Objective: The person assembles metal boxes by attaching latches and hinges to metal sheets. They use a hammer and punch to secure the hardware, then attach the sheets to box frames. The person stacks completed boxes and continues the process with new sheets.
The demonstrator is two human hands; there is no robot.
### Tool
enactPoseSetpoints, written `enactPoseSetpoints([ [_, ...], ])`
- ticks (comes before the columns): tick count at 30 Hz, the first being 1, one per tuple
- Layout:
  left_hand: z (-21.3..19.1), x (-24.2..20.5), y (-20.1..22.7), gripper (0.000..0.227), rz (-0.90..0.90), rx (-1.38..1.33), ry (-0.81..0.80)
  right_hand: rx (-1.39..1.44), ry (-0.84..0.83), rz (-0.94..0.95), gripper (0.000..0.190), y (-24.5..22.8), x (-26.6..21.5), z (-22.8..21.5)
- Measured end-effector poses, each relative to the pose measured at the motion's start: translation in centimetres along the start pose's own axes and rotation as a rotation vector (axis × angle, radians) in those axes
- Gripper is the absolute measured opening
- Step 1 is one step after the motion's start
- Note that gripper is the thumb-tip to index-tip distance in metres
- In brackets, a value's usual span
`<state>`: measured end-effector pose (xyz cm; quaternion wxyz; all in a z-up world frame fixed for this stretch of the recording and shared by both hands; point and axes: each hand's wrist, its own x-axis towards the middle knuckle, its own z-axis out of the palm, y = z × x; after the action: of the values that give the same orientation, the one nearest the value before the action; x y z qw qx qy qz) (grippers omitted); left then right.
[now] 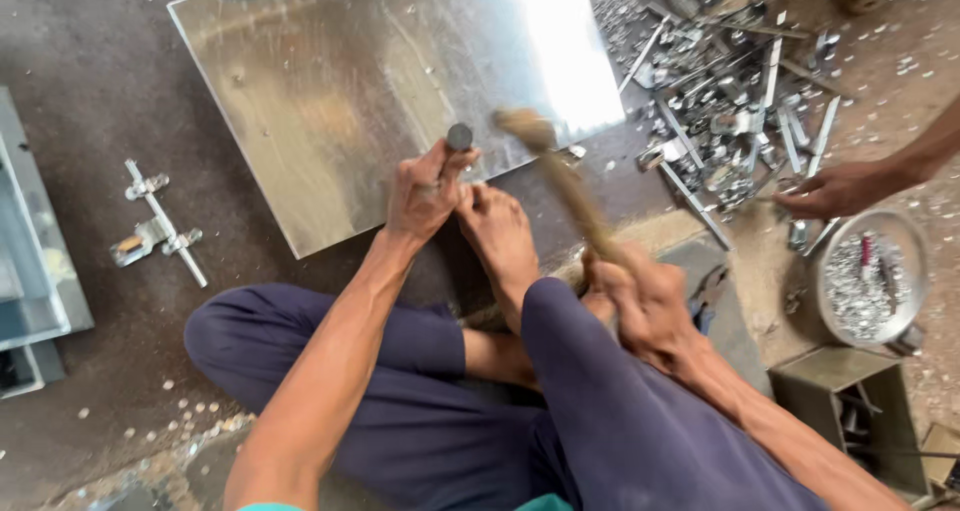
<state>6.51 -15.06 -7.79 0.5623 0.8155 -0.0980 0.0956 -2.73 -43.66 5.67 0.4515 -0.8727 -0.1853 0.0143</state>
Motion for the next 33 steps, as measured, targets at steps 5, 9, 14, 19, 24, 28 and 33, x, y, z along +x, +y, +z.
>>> enactPoseSetpoints([
  [5, 0.3, -0.9, -1.1, 0.011, 0.119, 0.224, -0.055, -0.013, -0.051, -0.037, 0.028, -0.2, -1.0, 0.2],
  [9, 0.8, 0.7, -0.3, 0.014, -0.034, -0.18, 0.188, -0.017, -0.07, 0.353, 0.032, -0.8, -1.1, -0.1],
  [14, 1.1, 3.5, 0.6, 0.015, -0.012, -0.026, -0.011, -0.049, -0.006, 0.362, 0.034, -0.1, -2.2, -0.1],
  [19, 1.7, 5.3, 0.4, 0.017, -0.006, 0.102, -0.095, -0.061, -0.019, 0.353, 0.036, 1.2, -1.6, -0.4],
  [24, 1.7, 4.5, -0.3, 0.018, 0.041, 0.019, -0.083, 0.011, -0.005, 0.384, 0.037, -0.3, -0.9, -1.1],
  [28, 1.8, 4.4, -0.9, 0.02, 0.065, 0.123, -0.075, 0.088, 0.132, 0.158, 0.037, -0.6, 1.3, -1.0],
  [33, 2.0, 4.9, -0.7, 0.017, 0.13, 0.193, -0.095, -0.133, -0.061, 0.305, 0.03, -0.2, 3.0, -1.1],
])
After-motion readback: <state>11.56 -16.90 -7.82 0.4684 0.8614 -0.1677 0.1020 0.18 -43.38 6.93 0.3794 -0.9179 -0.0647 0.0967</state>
